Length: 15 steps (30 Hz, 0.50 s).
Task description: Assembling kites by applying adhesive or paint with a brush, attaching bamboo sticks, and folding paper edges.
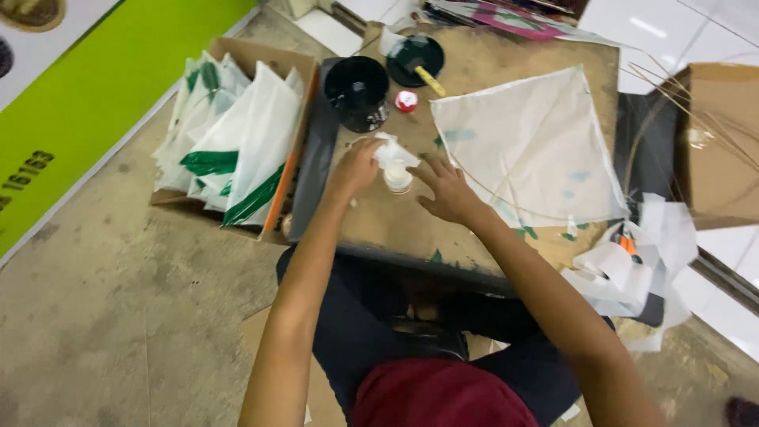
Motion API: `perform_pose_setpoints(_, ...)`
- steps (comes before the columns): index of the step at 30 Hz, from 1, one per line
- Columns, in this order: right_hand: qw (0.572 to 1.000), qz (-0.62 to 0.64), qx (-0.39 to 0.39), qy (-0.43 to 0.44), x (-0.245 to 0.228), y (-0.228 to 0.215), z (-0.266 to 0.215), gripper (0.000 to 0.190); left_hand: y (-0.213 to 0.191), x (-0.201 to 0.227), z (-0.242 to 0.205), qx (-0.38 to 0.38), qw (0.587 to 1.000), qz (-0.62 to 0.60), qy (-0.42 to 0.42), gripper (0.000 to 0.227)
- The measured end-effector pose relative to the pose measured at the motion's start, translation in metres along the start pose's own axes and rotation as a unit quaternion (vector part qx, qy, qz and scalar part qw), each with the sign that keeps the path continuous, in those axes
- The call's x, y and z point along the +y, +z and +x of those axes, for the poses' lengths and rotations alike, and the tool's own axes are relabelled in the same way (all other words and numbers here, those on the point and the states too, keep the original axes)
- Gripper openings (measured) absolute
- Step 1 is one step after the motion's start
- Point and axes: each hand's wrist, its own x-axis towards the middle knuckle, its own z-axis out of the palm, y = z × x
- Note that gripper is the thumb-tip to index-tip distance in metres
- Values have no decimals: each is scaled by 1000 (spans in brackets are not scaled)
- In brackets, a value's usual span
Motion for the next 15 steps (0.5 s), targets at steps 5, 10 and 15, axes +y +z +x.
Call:
perform_pose_setpoints(5, 990, -106, -93, 27, 8, 36, 52, 75, -17, 23, -47, -75, 995, -56, -33, 73)
perform_pose_setpoints(10, 974, -20, -212, 72, 13, 40, 69, 77, 21, 17, -45, -80, 989, -118, -29, 93)
perform_pose_setpoints(15, 944, 141, -276, 116, 19, 19, 58, 79, 54, 12, -38, 14, 989, -107, 99, 73)
